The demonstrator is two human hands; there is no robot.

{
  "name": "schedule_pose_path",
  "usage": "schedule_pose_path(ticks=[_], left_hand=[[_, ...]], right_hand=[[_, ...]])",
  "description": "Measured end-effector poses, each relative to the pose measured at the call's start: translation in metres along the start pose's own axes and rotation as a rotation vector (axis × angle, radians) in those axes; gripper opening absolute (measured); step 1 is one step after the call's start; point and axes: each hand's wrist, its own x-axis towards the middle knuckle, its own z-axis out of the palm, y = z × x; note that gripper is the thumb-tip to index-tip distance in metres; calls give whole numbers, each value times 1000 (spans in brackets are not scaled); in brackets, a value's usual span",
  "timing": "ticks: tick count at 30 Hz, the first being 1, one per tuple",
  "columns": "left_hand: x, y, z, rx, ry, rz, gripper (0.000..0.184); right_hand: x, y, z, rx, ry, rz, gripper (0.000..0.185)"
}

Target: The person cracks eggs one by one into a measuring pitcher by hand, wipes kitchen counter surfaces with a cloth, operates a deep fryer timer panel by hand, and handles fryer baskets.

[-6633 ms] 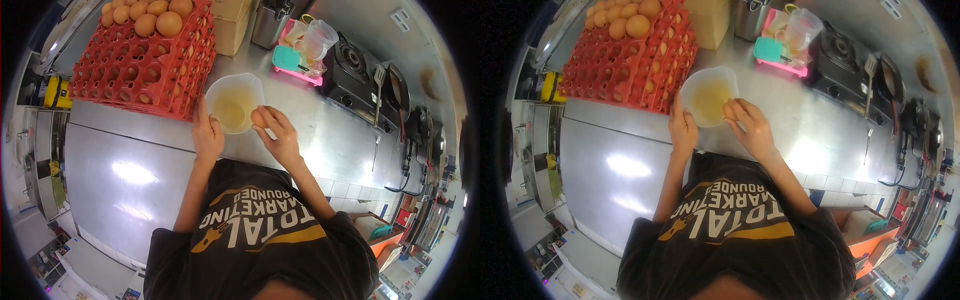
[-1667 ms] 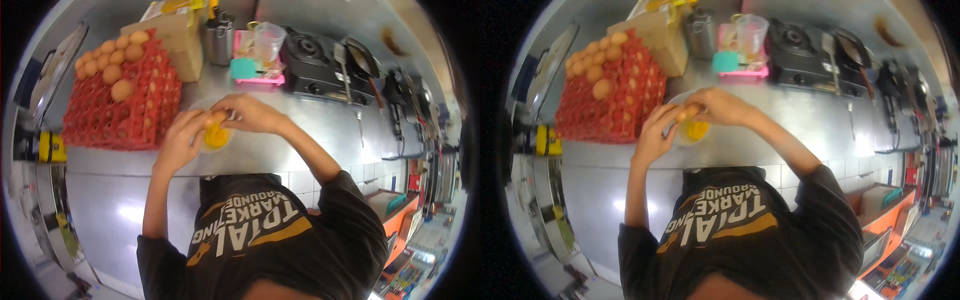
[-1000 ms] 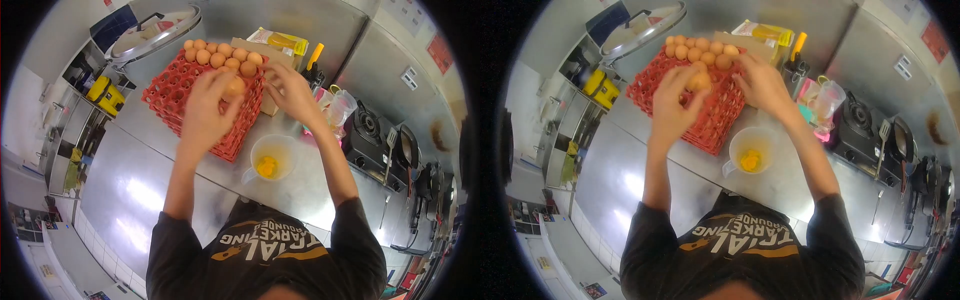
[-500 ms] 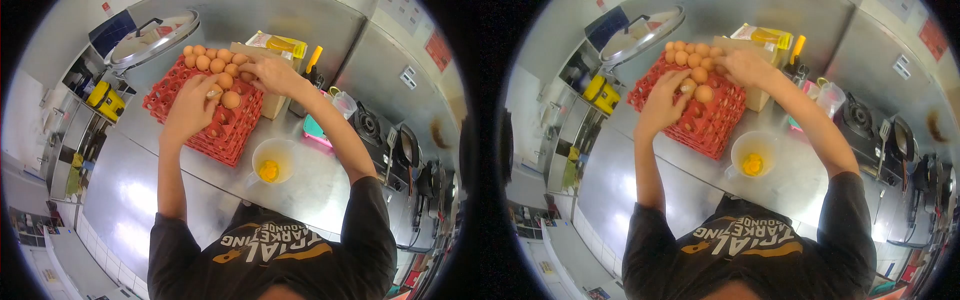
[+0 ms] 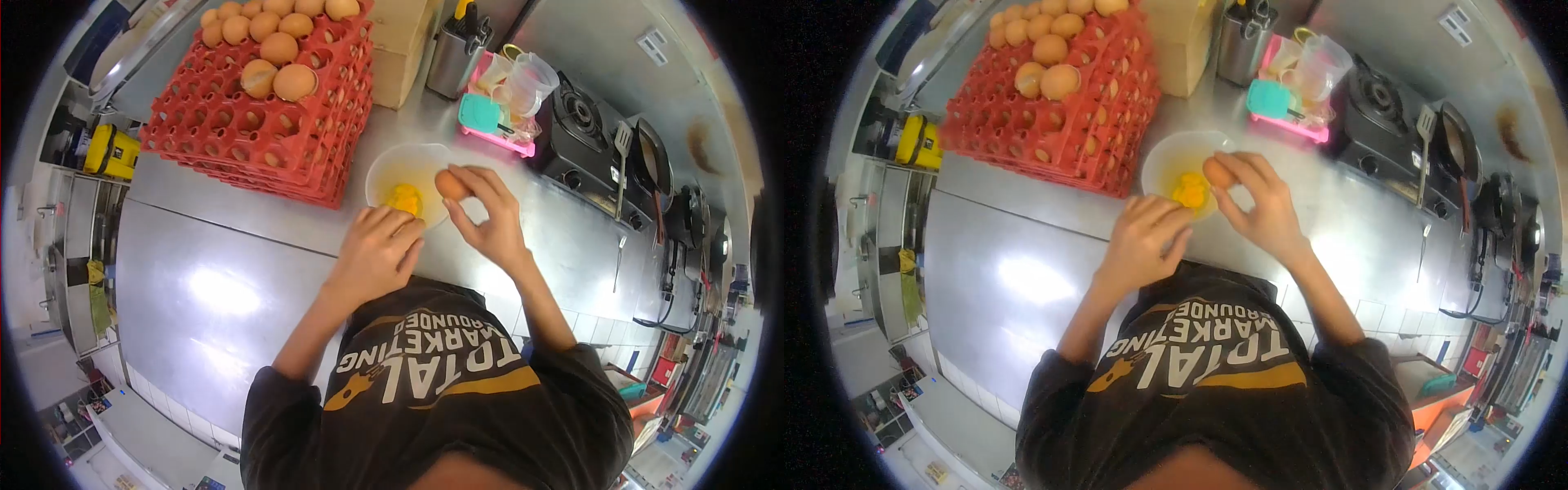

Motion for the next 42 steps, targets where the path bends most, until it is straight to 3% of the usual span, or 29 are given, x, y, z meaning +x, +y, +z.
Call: schedule_pose_path(ticks=[5, 8, 21, 23, 24, 25, 27, 30, 32, 34, 36, 42], left_hand=[[-18, -7, 31, 34, -154, -61, 24], [-23, -12, 39, 37, -144, -57, 23], [-19, -18, 40, 56, -122, -32, 24], [-14, -17, 37, 29, -124, -46, 24], [-6, -16, 36, -40, -16, -83, 27], [1, -15, 34, -110, 91, -118, 31], [23, -17, 22, -250, 102, -163, 36], [48, -35, 8, -433, 72, -189, 42], [52, -43, 4, -470, 29, -170, 43], [54, -48, 5, -529, 8, -291, 40], [51, -59, 15, -601, 17, -326, 39], [51, -60, 11, -631, 10, -359, 41]], right_hand=[[-47, 11, 17, -105, -10, 96, 47], [-52, 3, 16, -131, 77, 80, 47], [-54, 8, 16, -125, 42, 91, 51], [-44, 3, 9, 56, 60, 175, 46], [-39, 8, 10, 59, 63, 167, 46], [-30, 16, 11, 269, 1, 294, 45], [-8, 25, 9, 635, -139, 471, 46], [20, 33, 11, 724, -312, 550, 45], [26, 37, 16, 753, -312, 525, 45], [28, 38, 22, 781, -312, 506, 45], [24, 34, 27, 591, -212, 312, 51], [34, 14, 18, 257, -131, 161, 48]])
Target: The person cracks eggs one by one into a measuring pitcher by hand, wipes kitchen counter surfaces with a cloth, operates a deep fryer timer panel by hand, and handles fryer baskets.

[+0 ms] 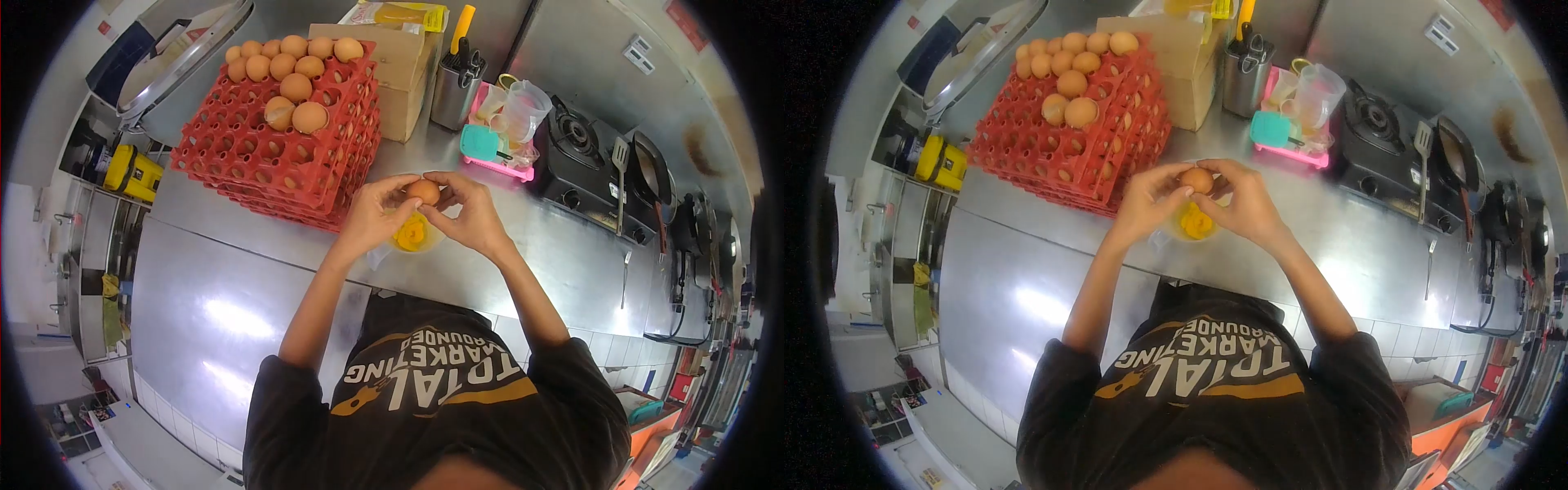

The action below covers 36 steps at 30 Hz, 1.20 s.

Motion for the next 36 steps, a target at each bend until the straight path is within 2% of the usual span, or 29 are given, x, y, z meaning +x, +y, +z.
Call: schedule_pose_path(ticks=[2, 7, 16, 21, 24, 26, 30, 36], left_hand=[[0, 2, -1, -8, -4, 7, 42], [0, 15, -5, 208, 14, 172, 42], [-8, 14, -5, 238, 31, 226, 41], [-14, 12, -11, 296, -6, 318, 41], [-18, 18, -11, 318, -6, 314, 43], [-21, 24, -6, 328, 13, 314, 44], [-19, 59, -2, 302, 188, 372, 49], [-10, 113, -25, 368, 443, 441, 50]], right_hand=[[2, -5, -1, -14, 5, -13, 47], [1, -9, -2, -33, 20, -61, 47], [-6, -8, -5, -85, 28, -144, 48], [-14, 0, -12, -334, -10, -360, 48], [-17, -5, -14, -307, -57, -273, 48], [-16, -13, -14, -289, -34, -288, 49], [8, -34, -8, -138, 65, -357, 53], [62, -86, -7, -138, 109, -593, 58]])
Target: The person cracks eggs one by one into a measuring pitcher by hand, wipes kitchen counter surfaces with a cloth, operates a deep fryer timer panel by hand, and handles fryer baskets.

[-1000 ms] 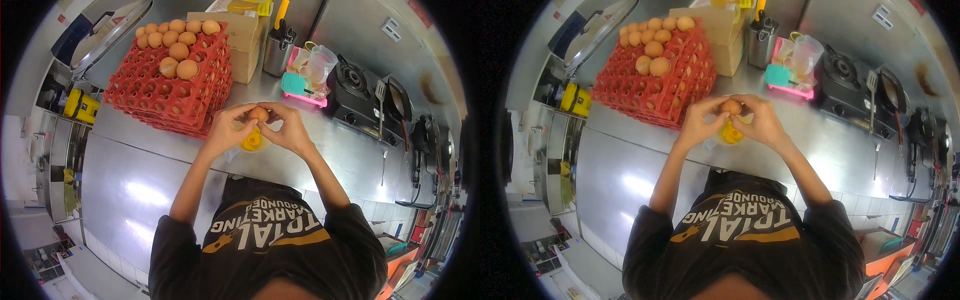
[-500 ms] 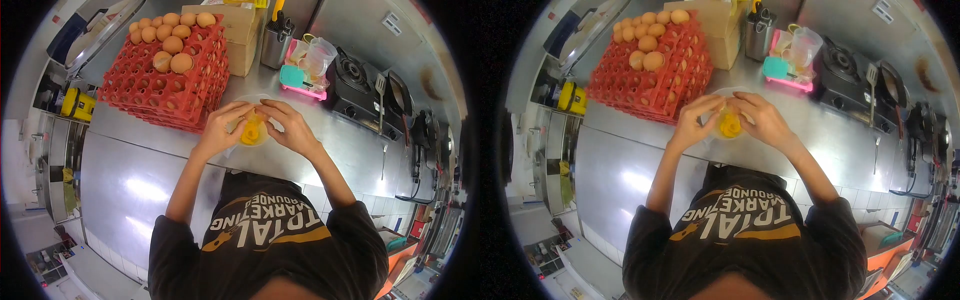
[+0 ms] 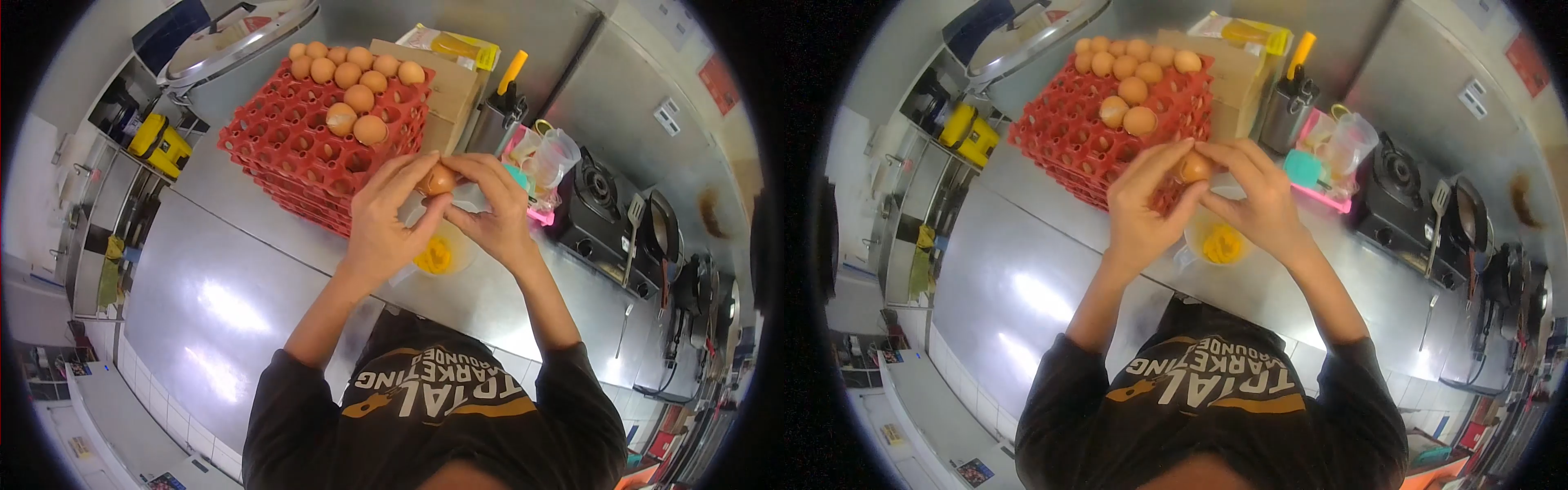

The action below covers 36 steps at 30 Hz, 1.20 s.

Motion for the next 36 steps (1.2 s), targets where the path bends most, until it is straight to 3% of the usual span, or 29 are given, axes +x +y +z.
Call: schedule_pose_path(ticks=[2, 4, 5, 8, 10, 12, 14, 16, 18, 20, 22, 23, 25, 26, 28, 30, 36], left_hand=[[14, 0, -13, 64, 54, 53, 50], [28, -3, -29, 186, 129, 135, 49], [32, 6, -37, 87, 157, -58, 47], [53, -13, -68, 356, 242, 6, 46], [65, -36, -86, 463, 207, 28, 46], [70, -60, -98, 571, 172, 47, 46], [72, -79, -107, 702, -28, 11, 43], [69, -85, -108, 675, -29, 21, 42], [65, -86, -108, 643, -44, 20, 40], [67, -71, -108, 585, 91, 89, 38], [59, -51, -103, 571, 137, 131, 35], [47, -47, -98, 564, 200, 177, 32], [11, -43, -79, 424, 145, 148, 28], [-9, -39, -70, 312, 117, 139, 25], [-41, -30, -43, 347, -106, 166, 22], [-69, -35, -18, 305, -306, 161, 22], [-122, -29, 33, 201, -540, -9, 33]], right_hand=[[23, -4, 1, -7, -4, -63, 60], [45, -6, 2, 34, -31, 15, 56], [56, 3, 2, 35, -32, 0, 56], [94, 50, 7, -221, -101, 6, 48], [119, 79, 15, -302, -165, 113, 39], [139, 109, 32, -372, -183, 125, 41], [156, 127, 42, -440, -198, 142, 43], [167, 131, 44, -547, -422, 169, 45], [170, 129, 40, -513, -409, 218, 41], [168, 127, 38, -481, -401, 281, 38], [152, 133, 37, -357, -152, 272, 43], [137, 124, 31, -364, -166, 312, 43], [98, 102, 15, 65, -9, 406, 39], [66, 97, 12, 56, -19, 447, 39], [-1, 80, 0, 452, -86, 437, 39], [-57, 40, -8, 201, -104, 579, 41], [-154, 0, -5, -244, -33, 497, 47]])
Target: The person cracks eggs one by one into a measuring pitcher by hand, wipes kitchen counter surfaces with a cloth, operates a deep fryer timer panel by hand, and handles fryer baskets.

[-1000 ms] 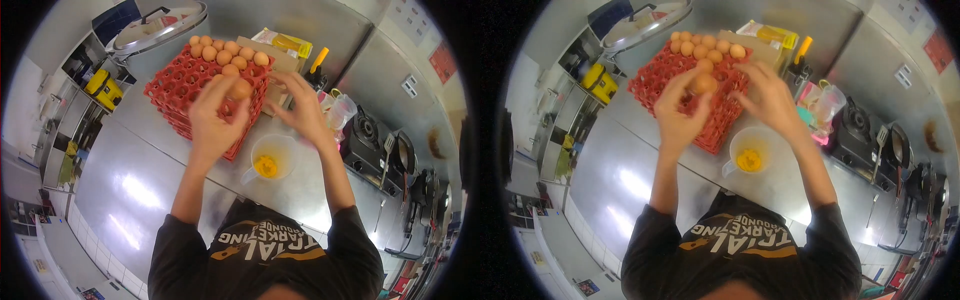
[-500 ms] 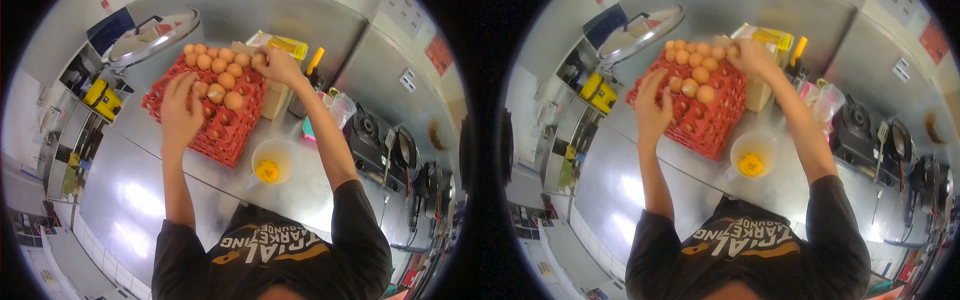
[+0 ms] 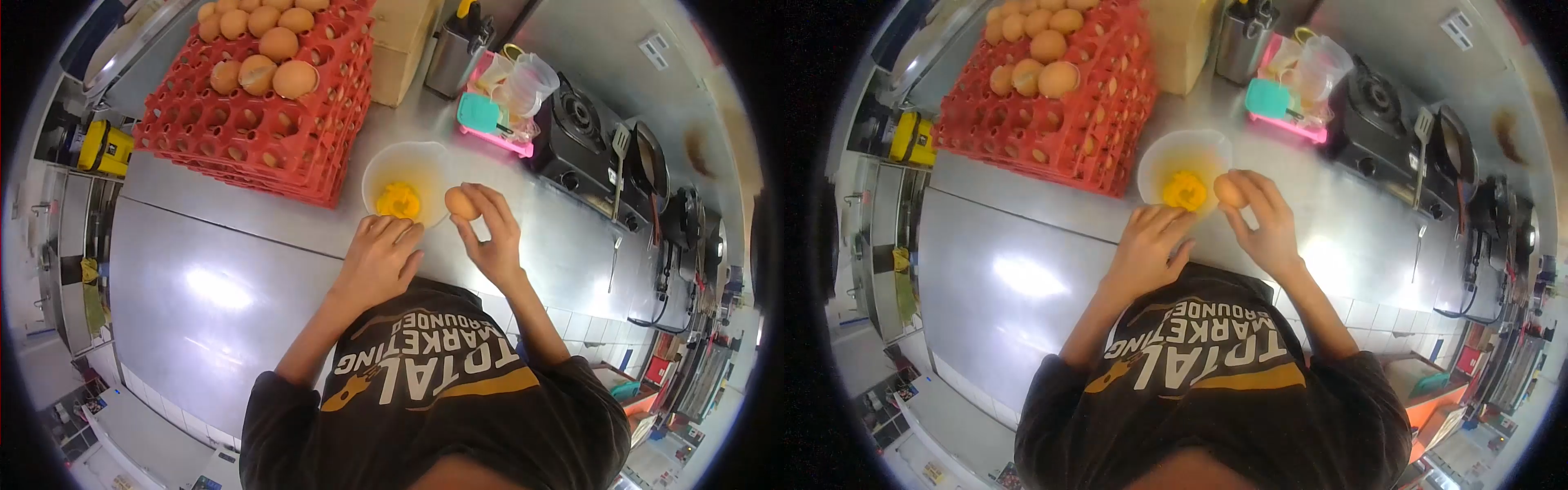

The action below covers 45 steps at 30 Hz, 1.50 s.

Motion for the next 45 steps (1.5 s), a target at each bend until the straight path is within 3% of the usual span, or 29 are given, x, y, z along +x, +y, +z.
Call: schedule_pose_path(ticks=[4, 6, 10, 19, 21, 24, 28, 30, 40, 43, 45], left_hand=[[-6, -13, 26, 17, -63, 24, 28], [-7, -17, 28, 94, -50, 26, 29], [-7, -18, 24, 25, -81, 19, 36], [-8, -16, 31, 89, -16, 47, 32], [-7, -18, 28, 85, -28, 16, 31], [-8, -19, 32, 51, -15, 28, 30], [-6, -20, 31, 48, 1, 35, 30], [-8, -19, 32, 59, 2, 29, 29], [-6, -24, 28, 87, 11, 45, 27], [-1, -25, 23, -10, 34, 21, 27], [16, -24, 15, -263, 144, -141, 33]], right_hand=[[-26, 9, 23, -48, -14, -10, 47], [-24, 0, 19, -24, 96, -35, 48], [-32, 7, 29, -73, 93, -34, 49], [-38, 11, 37, -52, 105, -54, 52], [-36, 4, 33, -28, 210, -103, 52], [-39, 16, 40, -52, 121, -58, 52], [-34, 8, 35, 8, 203, -99, 52], [-35, 16, 42, -20, 116, -51, 51], [-28, 11, 36, -7, 109, -71, 53], [-15, 5, 23, 32, 125, -40, 46], [0, 12, 23, 649, -78, 422, 38]])
